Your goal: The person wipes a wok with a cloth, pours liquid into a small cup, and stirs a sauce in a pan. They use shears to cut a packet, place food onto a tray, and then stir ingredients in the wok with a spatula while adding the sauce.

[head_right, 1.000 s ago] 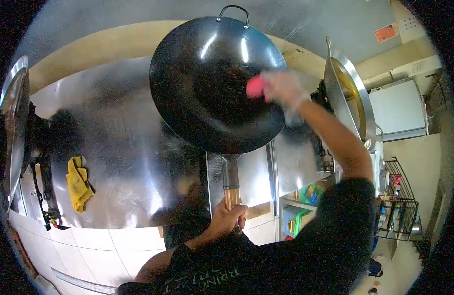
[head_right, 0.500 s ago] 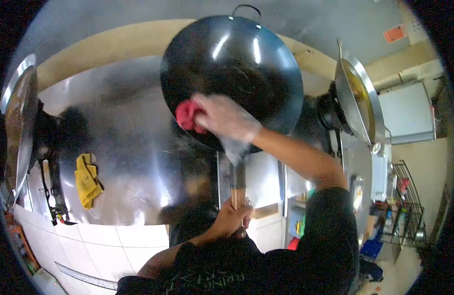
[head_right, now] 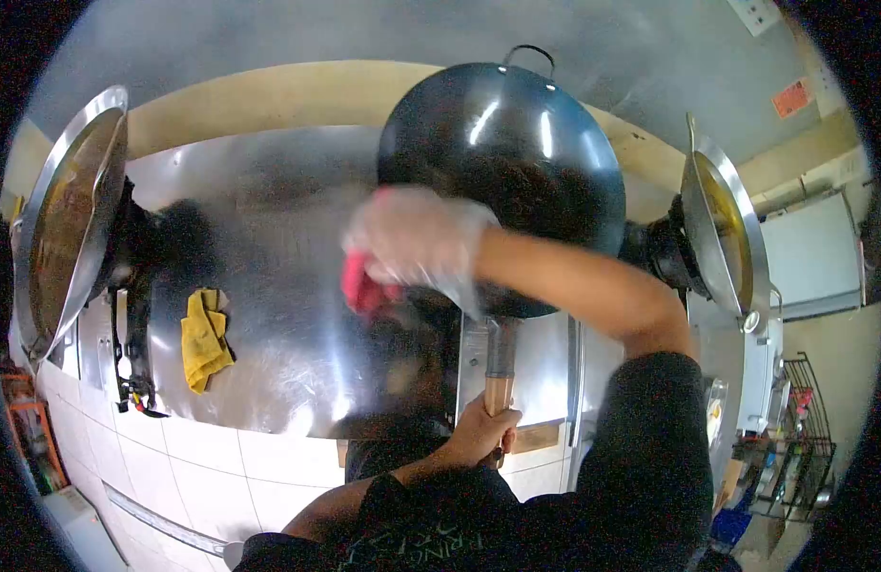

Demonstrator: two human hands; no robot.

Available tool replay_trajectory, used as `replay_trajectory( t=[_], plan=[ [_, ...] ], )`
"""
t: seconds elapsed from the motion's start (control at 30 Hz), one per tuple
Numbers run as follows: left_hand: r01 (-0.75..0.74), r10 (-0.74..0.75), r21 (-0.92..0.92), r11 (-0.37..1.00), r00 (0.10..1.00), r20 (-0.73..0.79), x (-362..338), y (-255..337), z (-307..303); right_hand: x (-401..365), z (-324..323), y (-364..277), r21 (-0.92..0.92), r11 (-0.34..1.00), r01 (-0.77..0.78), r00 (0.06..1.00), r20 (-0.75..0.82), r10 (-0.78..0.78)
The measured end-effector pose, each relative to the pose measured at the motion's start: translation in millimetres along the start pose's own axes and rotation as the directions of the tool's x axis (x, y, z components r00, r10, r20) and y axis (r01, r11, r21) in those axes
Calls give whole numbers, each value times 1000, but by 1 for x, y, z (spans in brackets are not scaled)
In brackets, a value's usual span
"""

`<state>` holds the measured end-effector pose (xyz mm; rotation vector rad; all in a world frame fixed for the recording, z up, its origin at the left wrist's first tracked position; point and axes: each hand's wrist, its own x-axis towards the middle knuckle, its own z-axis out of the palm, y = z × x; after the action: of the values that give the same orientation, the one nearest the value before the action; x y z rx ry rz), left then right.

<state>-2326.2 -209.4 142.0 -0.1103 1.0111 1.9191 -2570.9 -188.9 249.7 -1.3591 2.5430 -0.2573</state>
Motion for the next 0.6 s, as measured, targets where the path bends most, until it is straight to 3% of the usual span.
replay_trajectory(
  t=[0.03,0.1,0.13,0.2,0.23,0.27,0.3,0.37,0.4,0.47,0.53,0.57,0.6],
  plan=[
    [-9,9,6,1000,1000,-7,0,3,1,-13,1,-11,-12,999,-48,996,77,48],
    [69,-69,11,998,997,21,-4,11,5,-21,1,4,68,998,-8,978,-208,22],
    [97,-97,-13,995,995,35,-7,10,5,-20,-8,12,166,978,-123,956,-246,162],
    [90,-92,-101,991,996,-12,0,-8,6,-7,-28,30,256,930,-262,850,-396,348],
    [66,-75,-161,985,996,-52,10,-24,11,-3,-33,45,271,910,-314,752,-514,412],
    [-87,88,-202,976,996,-5,21,-42,11,4,-26,83,323,780,-536,655,-424,626],
    [-228,247,-231,946,968,53,30,-44,7,-14,10,174,764,554,-331,634,-255,730],
    [-89,95,-132,987,995,36,16,-13,0,-23,25,142,355,788,-502,784,-198,588],
    [-123,125,-64,990,991,36,29,-23,-6,-37,36,107,217,840,-497,844,-105,526],
    [-157,153,69,985,987,59,65,-59,-10,-87,47,57,85,858,-507,861,104,499],
    [-96,111,215,972,992,-60,50,-40,0,-158,43,42,-41,844,-535,819,219,530],
    [-59,92,280,958,990,-108,38,-24,11,-183,42,53,-130,856,-501,846,137,516],
    [-129,141,201,971,989,-46,5,1,9,-202,44,81,-300,865,-402,912,-44,408]
  ],
)
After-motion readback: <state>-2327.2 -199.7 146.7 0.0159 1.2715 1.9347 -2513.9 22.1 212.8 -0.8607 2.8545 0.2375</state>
